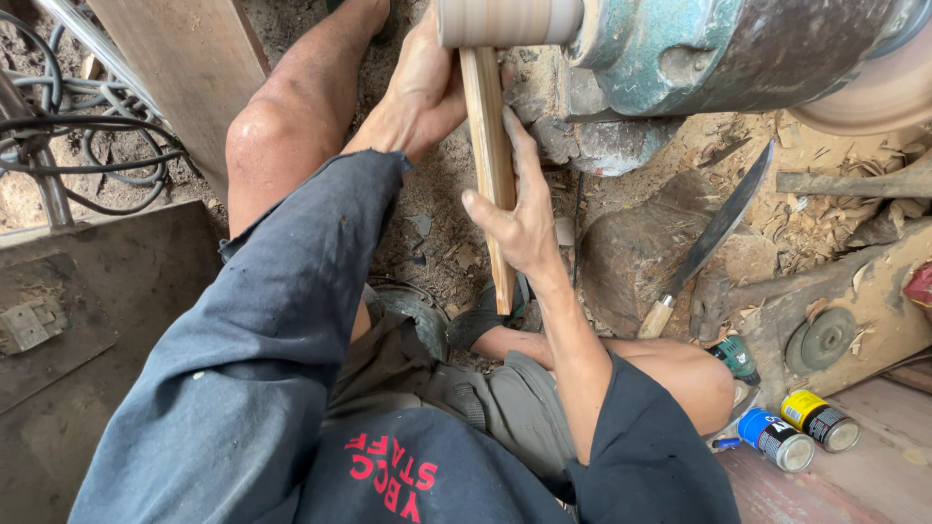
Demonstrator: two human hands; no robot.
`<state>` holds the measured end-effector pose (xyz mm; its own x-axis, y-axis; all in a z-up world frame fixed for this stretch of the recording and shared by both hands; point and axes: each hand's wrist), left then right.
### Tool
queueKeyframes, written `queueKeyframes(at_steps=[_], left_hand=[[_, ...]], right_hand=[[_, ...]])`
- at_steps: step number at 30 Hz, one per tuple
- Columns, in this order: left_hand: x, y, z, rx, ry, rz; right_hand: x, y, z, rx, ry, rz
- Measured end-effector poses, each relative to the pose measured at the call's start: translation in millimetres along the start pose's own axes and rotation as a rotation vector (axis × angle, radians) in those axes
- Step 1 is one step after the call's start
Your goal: The person holds a flat wooden piece against a rotating grinding wheel, moving it back and forth to smooth the surface. The person periodically rotates the wood to grind different edges and sides.
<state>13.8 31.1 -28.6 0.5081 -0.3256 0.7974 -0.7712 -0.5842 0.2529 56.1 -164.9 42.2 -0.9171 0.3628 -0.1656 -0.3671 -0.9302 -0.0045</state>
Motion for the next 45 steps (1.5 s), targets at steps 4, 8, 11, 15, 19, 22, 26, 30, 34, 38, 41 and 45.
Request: queueKeyframes(at_steps=[4,8,11,15,19,22,26,30,34,38,41,45], left_hand=[[10,32,-4,-0.099,0.037,0.054],[24,68,-1,-0.122,0.015,0.025],[25,84,2,-0.110,0.039,0.045],[24,100,10,-0.106,0.071,0.072],[23,117,14,-0.112,0.101,0.090],[25,125,13,-0.113,0.083,0.103],[27,135,13,-0.090,0.089,0.151],[28,145,13,-0.098,0.106,0.141],[29,153,15,-0.092,0.125,0.169],[28,160,16,-0.110,0.119,0.173],[25,166,16,-0.142,0.128,0.189],[25,164,12,-0.170,0.153,0.186]], right_hand=[[0,30,-5,-0.017,0.055,0.002],[-8,56,-10,0.011,0.056,0.030],[-12,72,-16,0.032,0.086,0.041],[-18,86,-24,-0.001,0.165,0.048],[-21,101,-31,0.006,0.208,0.062],[-22,105,-34,-0.015,0.237,0.063],[-23,113,-39,-0.069,0.307,0.068],[-25,119,-41,-0.112,0.343,0.090],[-27,126,-41,-0.113,0.393,0.098],[-28,130,-37,-0.138,0.415,0.088],[-30,135,-29,-0.093,0.434,0.072],[-30,132,-22,-0.121,0.437,0.061]])
Point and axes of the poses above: each hand's wrist, its own y-axis away from the middle knuckle, its own x-axis out of the palm, z = x × y, and after that the axes turned 7 degrees about -y, right-handed
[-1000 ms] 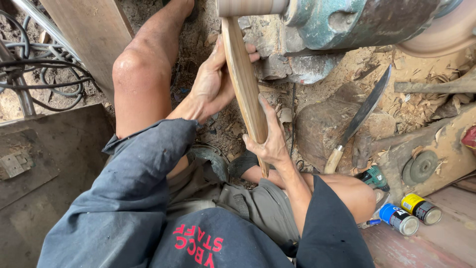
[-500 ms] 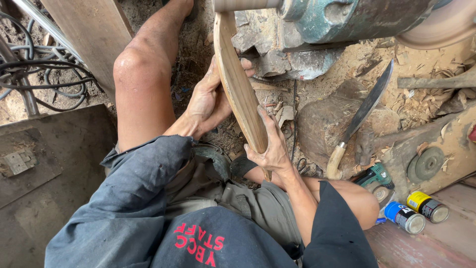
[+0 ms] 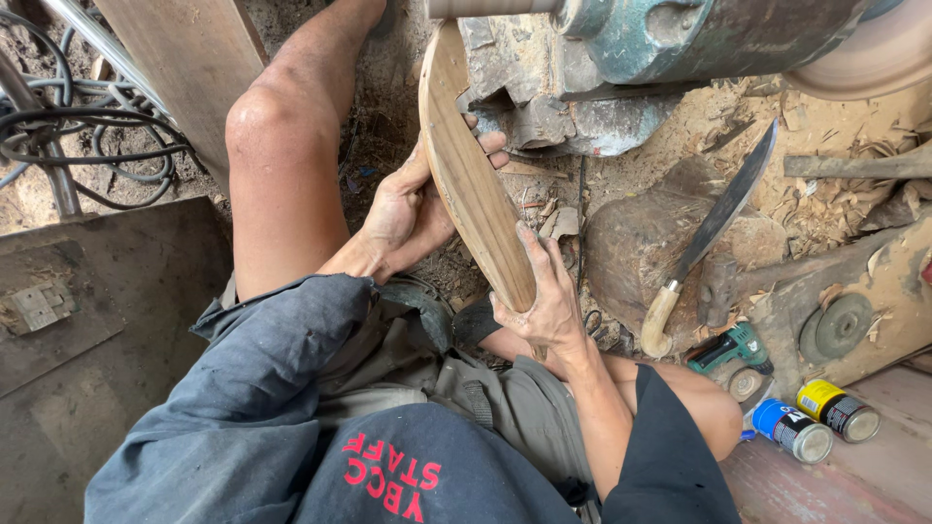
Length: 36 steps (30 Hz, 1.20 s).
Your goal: The person holds a flat wooden piece against a rotating grinding wheel, moving it back and forth to smooth the surface. The person periodically rotates the wood to grind different edges and sides.
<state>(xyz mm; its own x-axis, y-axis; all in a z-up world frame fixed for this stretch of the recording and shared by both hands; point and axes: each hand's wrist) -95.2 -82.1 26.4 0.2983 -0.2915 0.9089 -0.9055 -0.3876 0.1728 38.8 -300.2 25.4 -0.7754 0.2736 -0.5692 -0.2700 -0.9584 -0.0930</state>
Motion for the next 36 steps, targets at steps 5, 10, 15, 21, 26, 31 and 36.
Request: queueKeyframes(at_steps=[5,10,15,21,26,31,36], left_hand=[[1,-9,-4,0.007,-0.019,0.013],[-3,-17,-6,0.000,-0.025,-0.001],[-9,-43,-17,-0.007,-0.002,-0.043],[-23,-82,-30,0.036,-0.072,-0.084],[-45,-121,-43,0.028,-0.153,-0.098],[-60,-166,-58,0.117,-0.219,-0.241],[-57,-164,-61,0.113,-0.215,-0.227]], right_hand=[[-1,-6,3,0.013,0.097,-0.016],[-2,-11,13,-0.020,0.128,-0.024],[-3,-32,25,0.059,0.060,-0.043],[-2,-63,38,0.146,0.050,-0.087],[1,-95,43,0.088,0.049,-0.117],[2,-133,42,0.144,-0.040,-0.141],[5,-133,40,0.140,0.016,-0.161]])
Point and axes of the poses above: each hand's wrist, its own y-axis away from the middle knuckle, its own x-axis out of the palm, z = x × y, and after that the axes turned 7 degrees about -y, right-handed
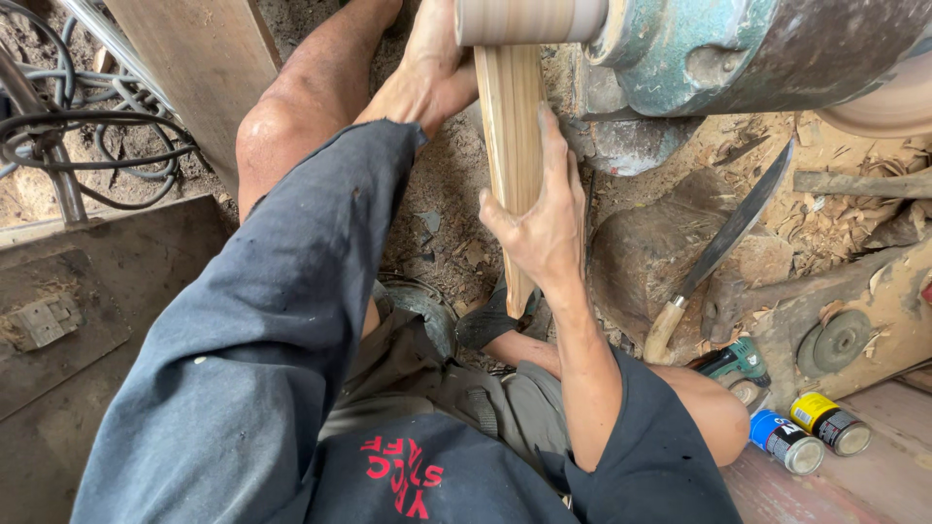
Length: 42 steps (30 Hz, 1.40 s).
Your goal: The person holds a flat wooden piece against a rotating grinding wheel, moving it back and forth to smooth the surface. The person periodically rotates the wood to grind different edges and sides.
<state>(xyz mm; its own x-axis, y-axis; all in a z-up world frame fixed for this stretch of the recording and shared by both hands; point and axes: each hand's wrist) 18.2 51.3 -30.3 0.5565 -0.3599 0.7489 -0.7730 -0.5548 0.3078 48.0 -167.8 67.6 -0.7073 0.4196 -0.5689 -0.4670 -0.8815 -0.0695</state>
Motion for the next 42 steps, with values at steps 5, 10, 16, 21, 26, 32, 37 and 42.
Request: queueKeyframes(at_steps=[5,10,16,21,26,32,37,42], left_hand=[[9,51,8,-0.119,0.123,0.122],[19,107,22,-0.140,0.221,0.071],[19,141,36,-0.135,0.243,0.127],[22,162,34,-0.120,0.225,0.153],[31,164,33,-0.021,0.133,0.239],[34,127,27,0.040,0.111,0.234],[17,85,21,0.024,0.006,0.058],[-4,22,16,0.077,-0.016,-0.002]], right_hand=[[-1,40,-14,-0.089,0.056,0.024],[-8,81,-32,-0.120,0.088,0.065],[-13,113,-54,-0.107,0.091,0.101],[-9,123,-60,-0.154,0.039,0.106],[-2,131,-57,0.021,-0.295,0.169],[19,107,-46,0.019,-0.453,0.117],[30,72,-30,0.210,-0.588,0.111],[33,25,-19,0.233,-0.541,0.104]])
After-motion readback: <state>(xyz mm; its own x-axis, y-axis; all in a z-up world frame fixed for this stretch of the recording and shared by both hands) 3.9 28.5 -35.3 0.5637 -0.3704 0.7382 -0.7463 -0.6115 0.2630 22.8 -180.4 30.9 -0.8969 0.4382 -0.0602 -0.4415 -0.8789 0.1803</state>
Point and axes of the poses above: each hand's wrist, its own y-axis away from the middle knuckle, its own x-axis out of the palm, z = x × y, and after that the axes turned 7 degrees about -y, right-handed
